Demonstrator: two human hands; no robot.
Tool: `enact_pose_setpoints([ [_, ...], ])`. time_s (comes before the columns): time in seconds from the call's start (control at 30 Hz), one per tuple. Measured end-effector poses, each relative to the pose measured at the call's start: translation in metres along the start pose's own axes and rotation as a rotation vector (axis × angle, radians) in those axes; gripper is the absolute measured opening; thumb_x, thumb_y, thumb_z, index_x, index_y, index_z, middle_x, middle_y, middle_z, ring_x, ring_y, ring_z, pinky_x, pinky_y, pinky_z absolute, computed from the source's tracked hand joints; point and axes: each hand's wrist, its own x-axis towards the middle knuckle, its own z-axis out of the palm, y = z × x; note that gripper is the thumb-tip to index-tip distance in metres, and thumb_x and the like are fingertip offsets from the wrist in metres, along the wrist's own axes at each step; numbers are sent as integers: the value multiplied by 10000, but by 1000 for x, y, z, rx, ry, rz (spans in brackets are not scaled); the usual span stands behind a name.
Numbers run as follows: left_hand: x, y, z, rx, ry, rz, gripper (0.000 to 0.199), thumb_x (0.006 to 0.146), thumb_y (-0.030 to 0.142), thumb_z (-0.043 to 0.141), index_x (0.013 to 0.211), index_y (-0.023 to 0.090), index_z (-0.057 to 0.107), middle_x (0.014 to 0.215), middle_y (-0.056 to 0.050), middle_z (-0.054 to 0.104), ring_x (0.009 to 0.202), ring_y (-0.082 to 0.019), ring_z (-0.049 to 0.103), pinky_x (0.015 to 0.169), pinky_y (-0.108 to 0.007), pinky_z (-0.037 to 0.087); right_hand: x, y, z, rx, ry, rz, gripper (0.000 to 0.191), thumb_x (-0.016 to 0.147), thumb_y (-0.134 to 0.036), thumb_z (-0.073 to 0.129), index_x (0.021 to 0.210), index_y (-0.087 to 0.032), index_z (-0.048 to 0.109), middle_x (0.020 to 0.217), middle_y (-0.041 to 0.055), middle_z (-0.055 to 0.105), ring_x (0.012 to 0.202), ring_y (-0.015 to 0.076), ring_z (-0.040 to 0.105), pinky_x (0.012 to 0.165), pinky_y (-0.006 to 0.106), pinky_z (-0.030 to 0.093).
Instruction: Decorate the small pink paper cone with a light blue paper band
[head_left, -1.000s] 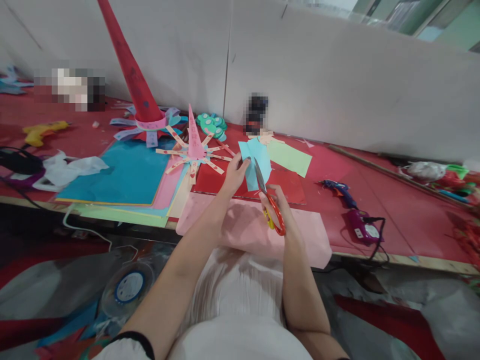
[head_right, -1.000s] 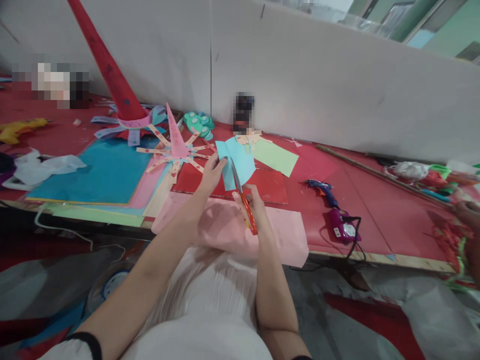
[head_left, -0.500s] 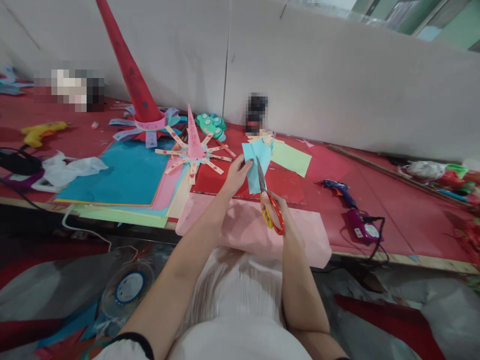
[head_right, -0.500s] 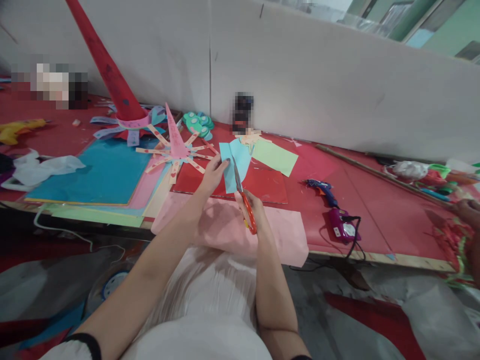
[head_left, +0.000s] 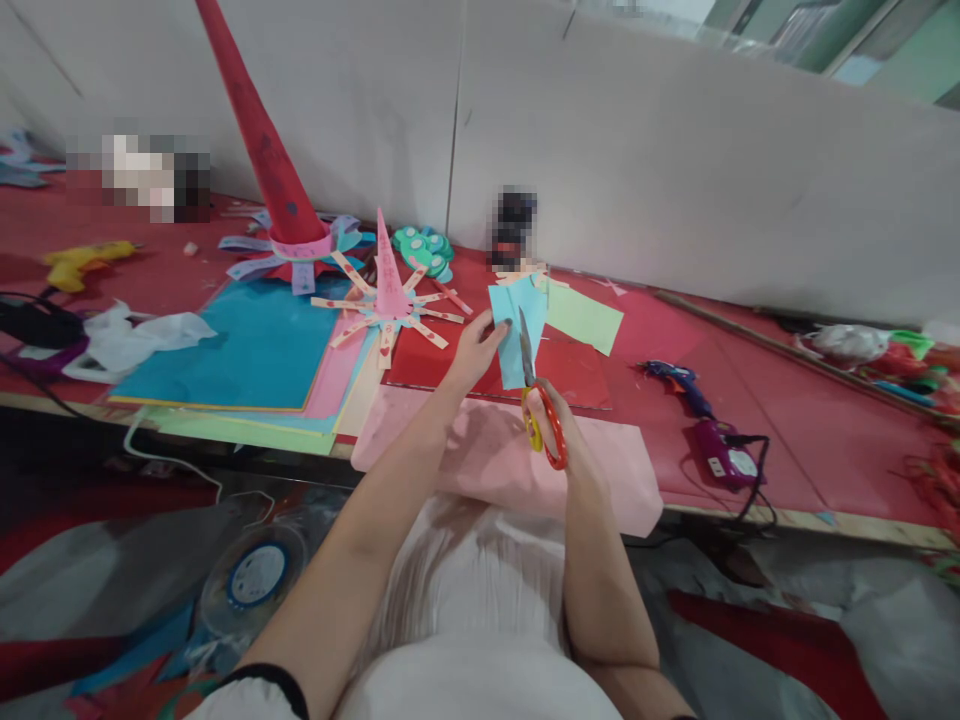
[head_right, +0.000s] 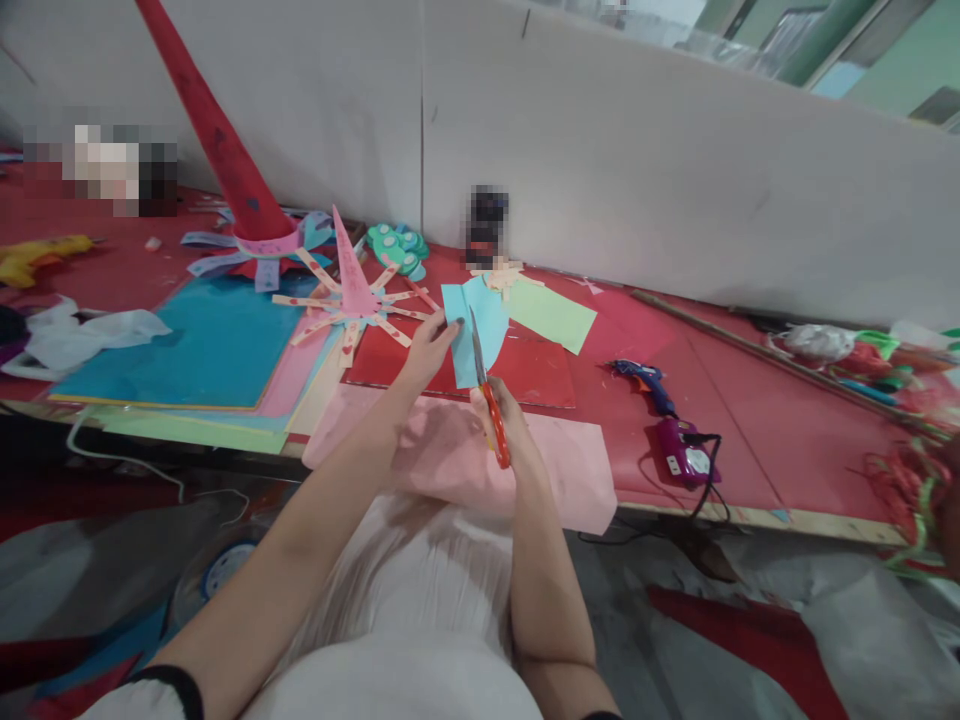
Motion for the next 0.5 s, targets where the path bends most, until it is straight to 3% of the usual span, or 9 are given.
enact_pose_setpoints([
  [0.23,-1,3,1,-34,-1,-30,440,698,608,605,738,171,594,731,-16,576,701,-138,509,656,-259,432,4,3,-1,26,2,10,461,689,-683,554,737,-235,454,573,-50,415,457,87,394,425,236,328],
  [0.5,-1,2,2,-59,6,-48,477,663,641,613,738,170,601,726,-9,573,698,-129,510,647,-248,426,11,16,1,-45,99,53,464,696,-665,546,849,-227,530,547,-53,437,449,85,401,411,221,353],
])
